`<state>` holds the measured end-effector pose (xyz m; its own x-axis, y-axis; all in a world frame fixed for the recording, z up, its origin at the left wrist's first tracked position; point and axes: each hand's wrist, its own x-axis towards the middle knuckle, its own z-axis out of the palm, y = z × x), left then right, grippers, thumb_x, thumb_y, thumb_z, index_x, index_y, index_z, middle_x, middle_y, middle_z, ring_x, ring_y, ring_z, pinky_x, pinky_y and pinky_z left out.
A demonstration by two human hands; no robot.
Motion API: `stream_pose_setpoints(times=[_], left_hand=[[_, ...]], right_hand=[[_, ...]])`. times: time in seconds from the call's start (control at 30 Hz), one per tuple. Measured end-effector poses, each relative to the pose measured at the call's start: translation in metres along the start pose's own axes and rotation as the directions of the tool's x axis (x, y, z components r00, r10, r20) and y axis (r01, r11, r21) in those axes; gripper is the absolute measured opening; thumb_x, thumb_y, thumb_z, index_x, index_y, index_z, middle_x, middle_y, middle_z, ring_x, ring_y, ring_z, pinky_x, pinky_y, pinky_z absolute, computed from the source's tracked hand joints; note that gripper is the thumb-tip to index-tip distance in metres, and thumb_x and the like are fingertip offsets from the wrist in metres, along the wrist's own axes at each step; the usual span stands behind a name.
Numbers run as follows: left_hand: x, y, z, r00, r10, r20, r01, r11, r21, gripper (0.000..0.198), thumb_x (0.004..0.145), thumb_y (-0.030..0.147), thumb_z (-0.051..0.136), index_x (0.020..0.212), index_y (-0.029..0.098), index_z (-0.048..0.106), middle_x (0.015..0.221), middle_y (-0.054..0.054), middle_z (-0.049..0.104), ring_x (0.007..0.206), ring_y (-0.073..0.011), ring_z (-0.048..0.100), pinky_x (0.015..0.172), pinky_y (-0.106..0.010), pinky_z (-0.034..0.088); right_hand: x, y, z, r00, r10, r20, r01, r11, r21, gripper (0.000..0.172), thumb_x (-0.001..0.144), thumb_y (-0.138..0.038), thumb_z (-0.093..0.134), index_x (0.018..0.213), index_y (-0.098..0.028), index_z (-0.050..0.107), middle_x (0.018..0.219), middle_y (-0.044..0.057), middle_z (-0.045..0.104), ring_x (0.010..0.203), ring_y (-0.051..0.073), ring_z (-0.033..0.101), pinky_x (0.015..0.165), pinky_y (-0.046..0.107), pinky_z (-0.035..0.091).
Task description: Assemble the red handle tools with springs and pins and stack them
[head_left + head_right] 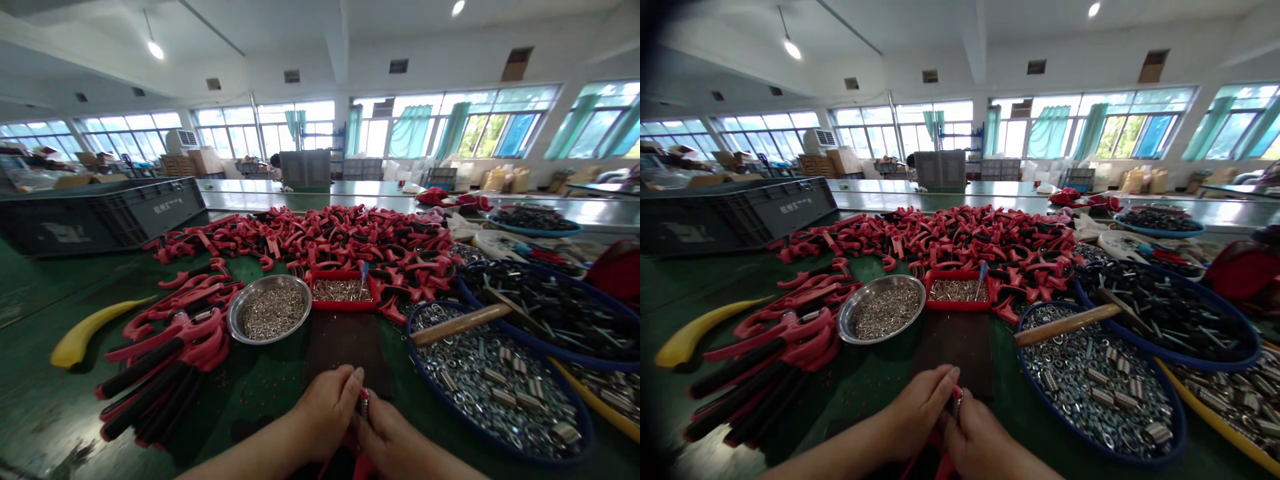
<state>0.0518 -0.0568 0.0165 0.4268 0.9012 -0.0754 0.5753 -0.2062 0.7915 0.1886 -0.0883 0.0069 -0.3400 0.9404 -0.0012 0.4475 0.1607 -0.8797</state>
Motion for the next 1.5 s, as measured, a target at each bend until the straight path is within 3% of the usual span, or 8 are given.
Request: stream_pose_setpoints(times=[0.13, 0.33, 0.43, 0.5, 0.6, 0.93, 1.13, 1.5], left_hand=[[0.004, 0.017, -0.028, 0.996, 0.082, -0.029, -0.071, 0.959, 0.275, 0.071, 0.077, 0.067, 0.03, 0.125, 0.015, 0.042, 0.116, -0.014, 0.056, 0.106, -0.0281, 0.049, 0.09, -0.04, 0.034], [0.006, 0.02, -0.02, 0.985, 0.124, -0.117, -0.06, 0.895, 0.442, 0.118, 0.035, 0.067, 0.068, 0.133, 0.012, 0.032, 0.129, -0.018, 0.045, 0.116, -0.0362, 0.04, 0.104, -0.051, 0.015], [0.014, 0.012, -0.018, 0.98, 0.133, -0.15, -0.05, 0.887, 0.459, 0.111, 0.037, 0.059, 0.069, 0.131, 0.011, 0.036, 0.125, -0.018, 0.048, 0.113, -0.0353, 0.043, 0.101, -0.047, 0.025], [0.019, 0.008, -0.024, 0.981, 0.145, -0.13, -0.069, 0.881, 0.468, 0.111, 0.037, 0.061, 0.068, 0.13, 0.011, 0.037, 0.124, -0.018, 0.049, 0.111, -0.0349, 0.045, 0.099, -0.046, 0.028], [0.029, 0.005, -0.034, 0.986, 0.156, -0.057, -0.108, 0.864, 0.492, 0.112, 0.036, 0.065, 0.067, 0.129, 0.01, 0.039, 0.12, -0.017, 0.052, 0.106, -0.0337, 0.047, 0.097, -0.045, 0.03], [0.052, -0.017, -0.034, 0.96, 0.197, 0.201, -0.274, 0.816, 0.508, 0.116, 0.037, 0.066, 0.067, 0.135, 0.016, 0.03, 0.132, -0.015, 0.039, 0.117, -0.0382, 0.036, 0.099, -0.05, 0.026], [0.1, -0.01, -0.09, 0.994, 0.063, -0.094, 0.021, 0.71, 0.704, 0.038, 0.086, 0.045, 0.037, 0.106, 0.023, 0.06, 0.107, -0.008, 0.06, 0.099, -0.0233, 0.055, 0.084, -0.035, 0.041], [0.162, -0.026, -0.092, 0.992, -0.109, 0.062, 0.014, 0.588, 0.809, 0.027, 0.086, 0.032, 0.05, 0.109, 0.017, 0.053, 0.112, -0.007, 0.054, 0.096, -0.0191, 0.054, 0.081, -0.039, 0.046]], right_hand=[[0.016, -0.004, -0.005, 0.993, 0.102, -0.062, -0.081, 0.955, 0.286, 0.037, 0.086, -0.046, 0.039, 0.104, -0.019, 0.058, 0.074, 0.002, 0.065, 0.061, 0.016, 0.062, 0.061, 0.029, 0.051], [0.028, -0.002, -0.013, 0.964, 0.207, -0.165, -0.071, 0.803, 0.591, 0.044, 0.083, -0.047, 0.049, 0.116, -0.019, 0.051, 0.117, 0.005, 0.057, 0.115, 0.018, 0.046, 0.098, 0.033, 0.033], [0.028, -0.004, -0.028, 0.99, 0.112, -0.084, -0.078, 0.938, 0.338, 0.038, 0.086, -0.048, 0.041, 0.101, -0.018, 0.06, 0.1, 0.004, 0.065, 0.097, 0.019, 0.057, 0.083, 0.031, 0.045], [0.034, -0.011, -0.049, 1.0, 0.016, -0.014, -0.019, 0.985, -0.174, 0.04, 0.089, -0.044, 0.035, 0.077, -0.018, 0.064, 0.075, 0.003, 0.067, 0.074, 0.019, 0.061, 0.066, 0.029, 0.048], [0.064, -0.026, -0.081, 0.994, -0.066, -0.088, -0.024, 0.646, -0.763, 0.038, 0.092, -0.031, 0.031, 0.075, -0.018, 0.063, 0.074, 0.006, 0.066, 0.071, 0.019, 0.06, 0.065, 0.03, 0.044], [0.211, -0.008, -0.074, 0.992, 0.081, 0.098, 0.056, 0.413, -0.909, 0.026, 0.085, -0.031, 0.055, 0.106, -0.014, 0.055, 0.107, 0.007, 0.056, 0.091, 0.019, 0.057, 0.077, 0.039, 0.048], [0.209, -0.004, -0.078, 0.994, 0.027, 0.105, 0.085, 0.413, -0.907, 0.025, 0.086, -0.032, 0.053, 0.105, -0.015, 0.055, 0.108, 0.007, 0.056, 0.093, 0.02, 0.056, 0.08, 0.04, 0.047], [0.195, 0.01, -0.087, 0.994, -0.004, 0.11, 0.1, 0.457, -0.884, 0.019, 0.087, -0.032, 0.05, 0.097, -0.017, 0.058, 0.103, 0.005, 0.059, 0.091, 0.018, 0.057, 0.079, 0.038, 0.047]])
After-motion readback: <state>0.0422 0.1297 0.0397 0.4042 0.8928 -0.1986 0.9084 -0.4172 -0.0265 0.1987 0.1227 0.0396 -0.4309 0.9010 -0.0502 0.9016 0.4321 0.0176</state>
